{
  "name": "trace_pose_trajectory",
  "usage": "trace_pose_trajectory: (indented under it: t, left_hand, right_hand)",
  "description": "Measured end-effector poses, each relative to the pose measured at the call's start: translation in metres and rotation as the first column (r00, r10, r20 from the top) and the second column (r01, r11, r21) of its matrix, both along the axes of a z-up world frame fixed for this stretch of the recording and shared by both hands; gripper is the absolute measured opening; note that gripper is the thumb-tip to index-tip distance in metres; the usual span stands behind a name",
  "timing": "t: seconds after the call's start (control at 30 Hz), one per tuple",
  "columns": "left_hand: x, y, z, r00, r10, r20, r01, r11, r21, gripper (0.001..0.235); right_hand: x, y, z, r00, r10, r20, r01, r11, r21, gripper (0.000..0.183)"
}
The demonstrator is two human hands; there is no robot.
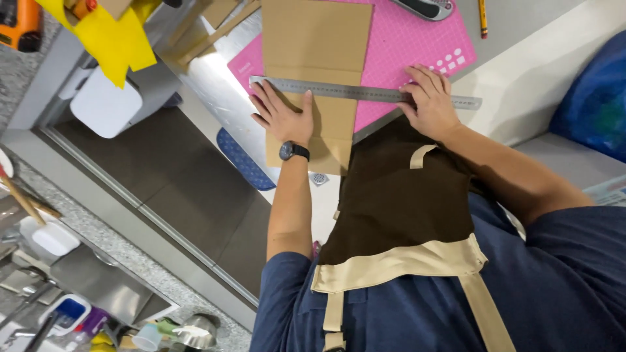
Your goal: The person measures and marks a piece of cardboard with a ruler and pencil, then uses a utility knife to cut along the marked lines. They repeat the process on another piece of cardboard, measuring, marking, and cutting to create straight edges.
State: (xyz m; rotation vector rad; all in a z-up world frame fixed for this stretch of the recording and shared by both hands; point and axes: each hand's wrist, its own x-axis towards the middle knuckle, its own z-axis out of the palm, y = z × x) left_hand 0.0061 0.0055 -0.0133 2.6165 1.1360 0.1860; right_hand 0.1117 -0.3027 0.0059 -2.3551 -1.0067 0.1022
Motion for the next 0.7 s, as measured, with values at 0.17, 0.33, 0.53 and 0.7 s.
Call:
trace_pose_trajectory:
  t: [0.17,0.33,0.53,0.7]
  left_hand:
    - [0.002,0.002,0.008,0.999,-0.02,-0.046,0.018,0.999,-0.027,0.107]
    - [0.002,0.001,0.001,0.999,-0.019,-0.034,0.017,0.999,-0.037,0.107]
    - [0.005,0.0,-0.012,0.989,-0.02,0.147,-0.009,0.981,0.193,0.105]
    - [0.007,-0.001,-0.009,0.992,-0.005,0.128,-0.024,0.974,0.227,0.107]
  right_hand:
    - [0.0,0.0,0.0,1.0,-0.002,-0.003,0.002,1.0,-0.022,0.028]
    - [-0.001,-0.001,-0.008,1.0,-0.007,0.002,0.007,0.999,-0.039,0.027]
    - [-0.003,-0.001,-0.017,0.996,-0.057,0.061,0.062,0.995,-0.084,0.038]
    - [-0.003,0.0,-0.016,0.996,-0.062,0.058,0.067,0.993,-0.095,0.035]
